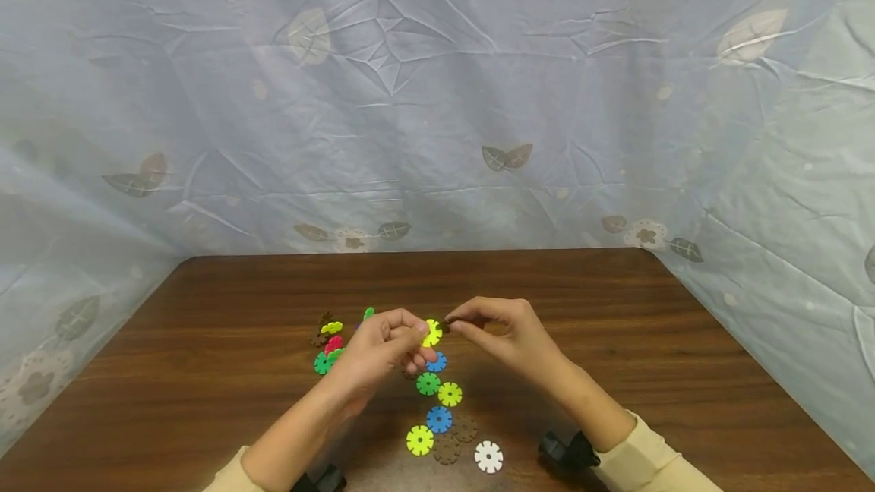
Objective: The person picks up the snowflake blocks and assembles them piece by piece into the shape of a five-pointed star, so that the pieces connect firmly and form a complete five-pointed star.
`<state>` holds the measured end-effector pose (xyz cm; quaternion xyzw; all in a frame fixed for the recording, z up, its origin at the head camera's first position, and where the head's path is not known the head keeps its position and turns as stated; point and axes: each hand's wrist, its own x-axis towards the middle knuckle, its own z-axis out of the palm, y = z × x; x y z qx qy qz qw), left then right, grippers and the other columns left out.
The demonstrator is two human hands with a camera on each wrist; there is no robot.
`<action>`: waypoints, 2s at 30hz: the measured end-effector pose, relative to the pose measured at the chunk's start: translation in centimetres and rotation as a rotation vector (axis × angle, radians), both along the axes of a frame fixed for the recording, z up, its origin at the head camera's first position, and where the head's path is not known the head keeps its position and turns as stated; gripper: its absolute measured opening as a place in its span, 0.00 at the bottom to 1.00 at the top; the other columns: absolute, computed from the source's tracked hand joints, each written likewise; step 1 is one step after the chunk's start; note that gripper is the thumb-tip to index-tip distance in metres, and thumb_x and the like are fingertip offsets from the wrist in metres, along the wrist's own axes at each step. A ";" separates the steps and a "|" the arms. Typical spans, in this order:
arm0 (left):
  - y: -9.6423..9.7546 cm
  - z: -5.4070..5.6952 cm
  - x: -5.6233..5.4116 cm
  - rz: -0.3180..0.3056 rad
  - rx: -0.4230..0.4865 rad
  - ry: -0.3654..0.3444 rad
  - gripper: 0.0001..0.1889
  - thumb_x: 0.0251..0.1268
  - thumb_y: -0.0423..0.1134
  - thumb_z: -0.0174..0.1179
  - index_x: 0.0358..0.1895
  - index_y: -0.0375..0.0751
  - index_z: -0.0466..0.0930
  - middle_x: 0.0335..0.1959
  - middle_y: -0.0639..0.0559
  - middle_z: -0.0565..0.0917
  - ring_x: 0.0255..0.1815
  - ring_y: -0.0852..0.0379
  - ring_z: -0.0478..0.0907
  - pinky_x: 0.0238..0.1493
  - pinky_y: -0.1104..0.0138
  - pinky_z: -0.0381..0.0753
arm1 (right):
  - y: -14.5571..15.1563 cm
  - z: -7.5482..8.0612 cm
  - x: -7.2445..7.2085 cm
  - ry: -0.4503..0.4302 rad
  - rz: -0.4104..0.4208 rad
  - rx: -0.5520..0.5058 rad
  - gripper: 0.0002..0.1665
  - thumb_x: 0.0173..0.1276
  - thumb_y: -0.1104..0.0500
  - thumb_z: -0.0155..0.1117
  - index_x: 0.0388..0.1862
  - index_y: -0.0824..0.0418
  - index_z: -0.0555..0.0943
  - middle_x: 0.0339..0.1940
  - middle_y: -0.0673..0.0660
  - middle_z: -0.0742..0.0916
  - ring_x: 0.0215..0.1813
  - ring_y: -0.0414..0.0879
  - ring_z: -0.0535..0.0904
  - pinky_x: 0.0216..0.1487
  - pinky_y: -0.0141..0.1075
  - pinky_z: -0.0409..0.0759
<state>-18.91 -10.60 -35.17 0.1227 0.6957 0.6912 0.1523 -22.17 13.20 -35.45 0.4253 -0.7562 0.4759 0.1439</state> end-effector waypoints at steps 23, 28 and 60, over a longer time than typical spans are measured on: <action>-0.4 -0.4 -0.4 -0.063 -0.084 0.023 0.13 0.79 0.48 0.60 0.46 0.40 0.80 0.33 0.57 0.83 0.30 0.59 0.75 0.39 0.65 0.79 | -0.3 0.6 -0.3 0.058 0.045 0.060 0.09 0.72 0.69 0.69 0.49 0.62 0.88 0.43 0.56 0.93 0.46 0.42 0.90 0.45 0.35 0.90; -0.7 -0.5 -0.5 -0.029 -0.089 0.038 0.13 0.79 0.45 0.60 0.49 0.37 0.78 0.33 0.56 0.83 0.35 0.57 0.79 0.38 0.66 0.79 | -0.3 0.7 -0.8 0.002 -0.004 0.108 0.13 0.73 0.66 0.69 0.55 0.63 0.84 0.45 0.57 0.92 0.46 0.43 0.90 0.46 0.34 0.89; -1.1 -0.6 -1.0 0.051 -0.087 0.050 0.12 0.79 0.43 0.60 0.51 0.37 0.75 0.35 0.59 0.89 0.43 0.58 0.84 0.40 0.66 0.81 | -1.9 -1.6 0.4 -0.390 -0.030 0.798 0.14 0.65 0.55 0.79 0.44 0.52 0.82 0.45 0.47 0.81 0.44 0.38 0.77 0.45 0.33 0.79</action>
